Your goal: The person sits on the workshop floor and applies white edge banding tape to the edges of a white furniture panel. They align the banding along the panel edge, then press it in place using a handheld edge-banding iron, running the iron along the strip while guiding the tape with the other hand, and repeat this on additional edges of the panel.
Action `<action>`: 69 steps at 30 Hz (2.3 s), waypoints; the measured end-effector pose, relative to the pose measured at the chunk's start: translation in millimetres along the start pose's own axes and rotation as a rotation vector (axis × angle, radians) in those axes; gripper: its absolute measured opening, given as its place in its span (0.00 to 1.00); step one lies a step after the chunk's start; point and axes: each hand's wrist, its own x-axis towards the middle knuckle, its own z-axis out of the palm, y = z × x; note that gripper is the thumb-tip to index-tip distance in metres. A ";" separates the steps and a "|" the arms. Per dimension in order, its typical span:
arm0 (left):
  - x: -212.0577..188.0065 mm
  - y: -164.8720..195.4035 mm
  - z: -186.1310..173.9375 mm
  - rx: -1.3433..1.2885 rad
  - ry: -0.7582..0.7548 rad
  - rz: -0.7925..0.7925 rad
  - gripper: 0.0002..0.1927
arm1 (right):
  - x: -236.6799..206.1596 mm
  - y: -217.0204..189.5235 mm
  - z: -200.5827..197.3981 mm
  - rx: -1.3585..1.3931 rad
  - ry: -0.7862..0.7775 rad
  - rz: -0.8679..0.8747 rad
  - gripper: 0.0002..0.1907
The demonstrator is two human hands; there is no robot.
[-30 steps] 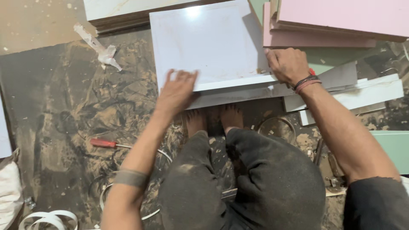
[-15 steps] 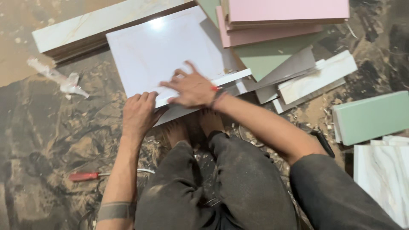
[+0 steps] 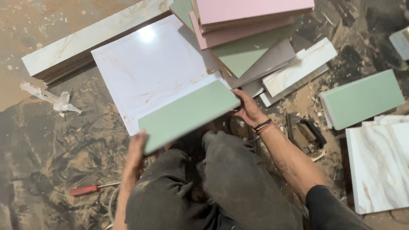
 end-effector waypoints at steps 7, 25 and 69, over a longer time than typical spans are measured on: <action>-25.7 -50.8 17.9 -0.320 -0.233 0.333 0.30 | -35.0 13.7 -50.0 -0.046 -0.257 -0.041 0.33; 4.9 42.4 82.0 0.636 -0.615 0.472 0.20 | -218.1 62.3 -228.3 1.019 0.619 -0.574 0.23; -74.5 97.6 136.9 0.897 -0.547 0.280 0.20 | -173.0 83.5 -194.9 -1.100 0.489 -0.121 0.23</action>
